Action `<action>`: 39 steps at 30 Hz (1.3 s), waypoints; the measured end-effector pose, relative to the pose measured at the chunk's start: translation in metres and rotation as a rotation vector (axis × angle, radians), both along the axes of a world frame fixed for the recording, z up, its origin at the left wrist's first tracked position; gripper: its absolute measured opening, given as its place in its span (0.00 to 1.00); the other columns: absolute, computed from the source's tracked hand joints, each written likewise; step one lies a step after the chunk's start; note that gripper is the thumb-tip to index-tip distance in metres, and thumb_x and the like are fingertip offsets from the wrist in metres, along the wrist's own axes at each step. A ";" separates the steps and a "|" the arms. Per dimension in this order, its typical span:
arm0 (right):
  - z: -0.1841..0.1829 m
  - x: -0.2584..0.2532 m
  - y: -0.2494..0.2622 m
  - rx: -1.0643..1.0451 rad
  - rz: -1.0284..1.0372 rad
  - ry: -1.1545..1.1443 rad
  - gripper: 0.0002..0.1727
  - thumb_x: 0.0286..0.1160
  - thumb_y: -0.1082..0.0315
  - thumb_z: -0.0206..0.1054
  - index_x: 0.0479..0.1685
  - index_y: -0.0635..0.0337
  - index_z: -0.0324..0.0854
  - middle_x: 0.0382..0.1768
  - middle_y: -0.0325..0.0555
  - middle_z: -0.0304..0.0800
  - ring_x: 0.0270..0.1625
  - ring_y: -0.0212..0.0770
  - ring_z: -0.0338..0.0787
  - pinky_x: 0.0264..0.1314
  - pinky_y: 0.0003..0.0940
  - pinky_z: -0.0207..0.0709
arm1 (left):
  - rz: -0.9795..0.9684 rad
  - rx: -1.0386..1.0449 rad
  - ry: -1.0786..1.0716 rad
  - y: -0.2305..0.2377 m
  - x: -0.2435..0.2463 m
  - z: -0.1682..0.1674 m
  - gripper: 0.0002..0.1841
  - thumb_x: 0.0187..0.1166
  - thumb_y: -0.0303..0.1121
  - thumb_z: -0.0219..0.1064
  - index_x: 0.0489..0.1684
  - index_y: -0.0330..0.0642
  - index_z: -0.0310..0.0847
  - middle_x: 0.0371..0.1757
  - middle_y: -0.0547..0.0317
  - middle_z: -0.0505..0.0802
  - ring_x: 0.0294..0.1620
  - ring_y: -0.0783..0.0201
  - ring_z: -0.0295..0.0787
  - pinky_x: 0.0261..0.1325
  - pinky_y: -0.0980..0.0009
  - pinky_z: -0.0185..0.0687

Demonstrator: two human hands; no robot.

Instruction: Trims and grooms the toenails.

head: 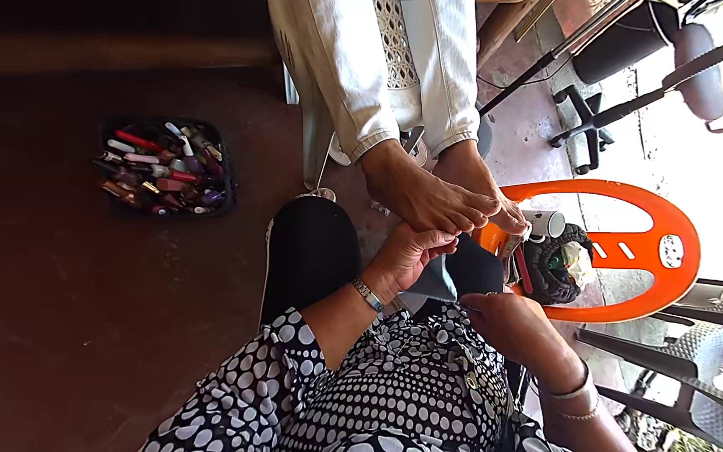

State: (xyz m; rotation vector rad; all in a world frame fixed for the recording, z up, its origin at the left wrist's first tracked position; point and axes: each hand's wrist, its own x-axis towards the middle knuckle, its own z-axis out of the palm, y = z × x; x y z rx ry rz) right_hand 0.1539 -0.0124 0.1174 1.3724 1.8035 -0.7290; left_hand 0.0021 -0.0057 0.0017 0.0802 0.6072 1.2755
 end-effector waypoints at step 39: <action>-0.044 0.016 -0.008 0.342 -0.770 1.208 0.18 0.84 0.76 0.54 0.66 0.71 0.80 0.26 0.32 0.89 0.23 0.22 0.83 0.28 0.18 0.80 | 0.038 -0.005 0.156 0.003 0.012 0.000 0.10 0.76 0.13 0.63 0.46 0.38 0.81 0.38 0.57 0.95 0.38 0.67 0.94 0.49 0.72 0.91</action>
